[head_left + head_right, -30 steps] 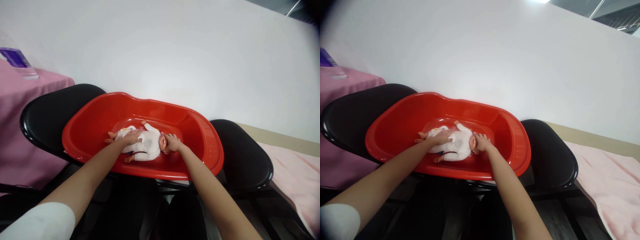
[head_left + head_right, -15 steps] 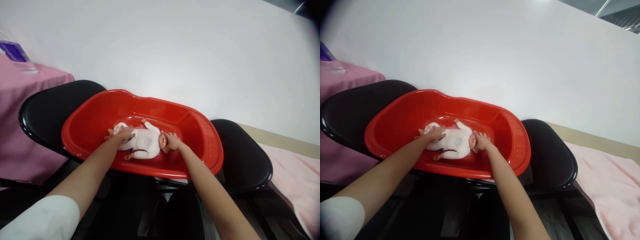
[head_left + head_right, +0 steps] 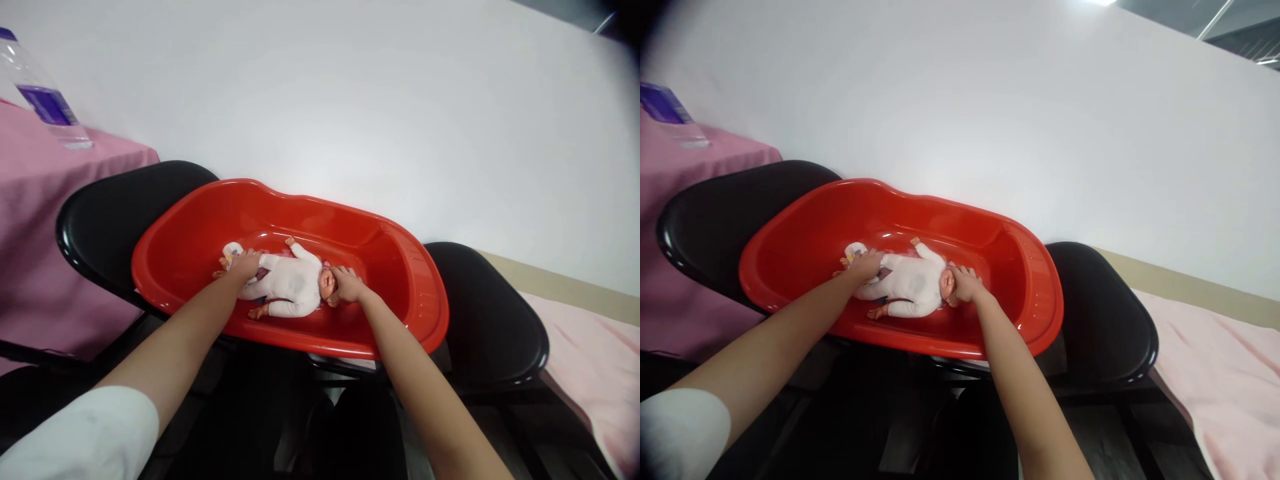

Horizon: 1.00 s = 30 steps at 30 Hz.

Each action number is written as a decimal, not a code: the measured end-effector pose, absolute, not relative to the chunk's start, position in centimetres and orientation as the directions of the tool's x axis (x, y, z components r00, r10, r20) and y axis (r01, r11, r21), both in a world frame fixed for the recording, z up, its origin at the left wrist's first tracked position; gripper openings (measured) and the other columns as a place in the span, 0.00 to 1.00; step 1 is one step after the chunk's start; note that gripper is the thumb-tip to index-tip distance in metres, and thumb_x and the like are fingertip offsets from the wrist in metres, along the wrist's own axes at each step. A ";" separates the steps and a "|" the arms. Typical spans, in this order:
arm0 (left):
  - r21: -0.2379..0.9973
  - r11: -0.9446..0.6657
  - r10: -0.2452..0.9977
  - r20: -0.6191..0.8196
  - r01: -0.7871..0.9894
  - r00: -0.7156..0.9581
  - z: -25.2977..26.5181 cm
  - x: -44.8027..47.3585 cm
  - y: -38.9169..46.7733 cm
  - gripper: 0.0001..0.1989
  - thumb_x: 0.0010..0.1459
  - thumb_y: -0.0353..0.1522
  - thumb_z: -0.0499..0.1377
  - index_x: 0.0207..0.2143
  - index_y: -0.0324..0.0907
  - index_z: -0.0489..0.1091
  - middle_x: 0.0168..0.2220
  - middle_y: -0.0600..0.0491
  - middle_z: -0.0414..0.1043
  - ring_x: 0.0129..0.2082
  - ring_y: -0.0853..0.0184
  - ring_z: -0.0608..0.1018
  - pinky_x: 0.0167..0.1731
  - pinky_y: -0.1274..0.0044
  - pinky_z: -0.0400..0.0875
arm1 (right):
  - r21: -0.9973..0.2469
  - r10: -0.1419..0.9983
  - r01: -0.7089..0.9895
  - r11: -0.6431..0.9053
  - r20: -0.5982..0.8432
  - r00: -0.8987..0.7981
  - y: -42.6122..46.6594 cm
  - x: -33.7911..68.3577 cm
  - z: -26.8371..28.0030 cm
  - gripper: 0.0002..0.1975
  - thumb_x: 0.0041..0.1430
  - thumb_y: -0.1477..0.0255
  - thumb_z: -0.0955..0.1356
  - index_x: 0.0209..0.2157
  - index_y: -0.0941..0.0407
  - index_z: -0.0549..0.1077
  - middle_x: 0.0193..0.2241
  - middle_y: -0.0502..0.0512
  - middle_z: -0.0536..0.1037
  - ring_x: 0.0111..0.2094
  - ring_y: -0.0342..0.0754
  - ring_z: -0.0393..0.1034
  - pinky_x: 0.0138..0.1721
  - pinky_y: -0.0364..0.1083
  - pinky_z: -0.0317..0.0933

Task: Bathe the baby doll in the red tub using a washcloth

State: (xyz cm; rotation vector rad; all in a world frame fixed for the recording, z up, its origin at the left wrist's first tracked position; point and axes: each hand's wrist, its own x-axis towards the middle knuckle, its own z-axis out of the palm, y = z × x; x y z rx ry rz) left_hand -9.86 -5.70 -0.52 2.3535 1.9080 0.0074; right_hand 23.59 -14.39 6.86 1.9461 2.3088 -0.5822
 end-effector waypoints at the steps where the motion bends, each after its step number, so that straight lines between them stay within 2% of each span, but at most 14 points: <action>1: 0.093 -0.174 0.981 -0.074 0.980 0.181 -0.4 -9.9 -5.7 0.22 0.63 0.36 0.53 0.56 0.37 0.69 0.55 0.35 0.70 0.55 0.46 0.73 0.52 0.58 0.67 | -0.240 0.936 0.963 0.127 -0.291 -0.196 -14.4 23.6 6.9 0.61 0.36 0.63 0.79 0.71 0.47 0.51 0.67 0.62 0.58 0.66 0.66 0.50 0.60 0.62 0.53; 3: 0.097 -0.122 0.988 -0.077 0.988 0.130 -0.2 -10.0 -5.7 0.19 0.63 0.35 0.53 0.53 0.37 0.70 0.53 0.35 0.71 0.54 0.46 0.74 0.50 0.59 0.69 | -0.236 0.935 0.964 0.124 -0.297 -0.192 -14.4 23.6 7.0 0.60 0.37 0.63 0.79 0.71 0.48 0.52 0.68 0.61 0.58 0.66 0.66 0.50 0.60 0.62 0.53; 8: 0.110 0.014 0.997 -0.076 0.994 -0.006 0.6 -9.8 -6.0 0.19 0.64 0.34 0.54 0.54 0.34 0.69 0.53 0.32 0.70 0.54 0.45 0.74 0.48 0.60 0.70 | -0.245 0.934 0.961 0.129 -0.297 -0.201 -14.4 23.6 7.1 0.60 0.37 0.62 0.79 0.71 0.49 0.52 0.67 0.62 0.59 0.65 0.67 0.51 0.59 0.64 0.53; 13: 0.155 0.029 0.994 0.102 0.988 -0.046 1.8 -9.3 -5.8 0.19 0.68 0.29 0.45 0.56 0.35 0.67 0.54 0.34 0.69 0.55 0.47 0.73 0.49 0.60 0.69 | -0.255 0.931 0.957 0.136 -0.299 -0.212 -14.1 23.7 6.9 0.60 0.36 0.63 0.79 0.70 0.48 0.53 0.66 0.63 0.61 0.64 0.68 0.51 0.59 0.63 0.53; 15: 0.201 -0.072 0.986 0.160 0.977 0.040 2.2 -8.4 -5.6 0.21 0.69 0.31 0.45 0.59 0.35 0.65 0.57 0.36 0.69 0.56 0.49 0.73 0.51 0.61 0.69 | -0.253 0.930 0.957 0.141 -0.297 -0.216 -13.9 23.7 6.8 0.60 0.36 0.63 0.79 0.70 0.47 0.54 0.65 0.62 0.62 0.64 0.67 0.52 0.58 0.63 0.54; 17: 0.265 -0.285 0.951 0.202 0.921 0.236 2.4 -6.8 -5.7 0.24 0.69 0.35 0.49 0.64 0.37 0.62 0.60 0.39 0.68 0.58 0.52 0.72 0.57 0.63 0.66 | -0.251 0.930 0.957 0.147 -0.295 -0.220 -13.8 23.8 6.8 0.59 0.35 0.63 0.79 0.70 0.48 0.55 0.64 0.62 0.63 0.63 0.67 0.53 0.58 0.62 0.55; 20: 0.345 -0.612 0.791 0.259 0.711 0.555 2.0 -3.8 -6.9 0.32 0.65 0.37 0.55 0.69 0.39 0.55 0.66 0.44 0.63 0.63 0.57 0.68 0.64 0.67 0.60 | -0.253 0.927 0.957 0.145 -0.302 -0.221 -13.6 23.9 6.7 0.60 0.35 0.62 0.80 0.70 0.49 0.54 0.64 0.61 0.63 0.63 0.67 0.53 0.58 0.61 0.56; 22: 0.365 -0.713 0.693 0.234 0.599 0.682 1.4 -2.2 -7.8 0.37 0.62 0.40 0.58 0.71 0.41 0.53 0.70 0.46 0.58 0.67 0.57 0.63 0.67 0.68 0.56 | -0.255 0.928 0.955 0.151 -0.297 -0.226 -13.6 24.0 6.7 0.60 0.36 0.62 0.80 0.70 0.50 0.54 0.64 0.61 0.63 0.63 0.67 0.53 0.58 0.60 0.55; 25: 0.360 -0.725 0.658 0.110 0.587 0.745 0.2 -1.3 -8.4 0.41 0.57 0.46 0.60 0.70 0.46 0.56 0.72 0.49 0.52 0.71 0.55 0.56 0.70 0.66 0.49 | -0.254 0.931 0.955 0.157 -0.284 -0.229 -13.6 24.0 6.6 0.59 0.36 0.63 0.79 0.70 0.51 0.55 0.64 0.62 0.63 0.64 0.67 0.53 0.59 0.60 0.55; 30: 0.398 -0.572 0.781 -0.002 0.717 0.624 -1.0 -3.1 -6.9 0.42 0.58 0.48 0.57 0.72 0.44 0.54 0.73 0.46 0.49 0.73 0.51 0.51 0.71 0.62 0.42 | -0.258 0.929 0.956 0.137 -0.301 -0.215 -13.7 23.8 6.9 0.60 0.35 0.63 0.80 0.70 0.50 0.55 0.64 0.61 0.64 0.64 0.67 0.52 0.59 0.59 0.54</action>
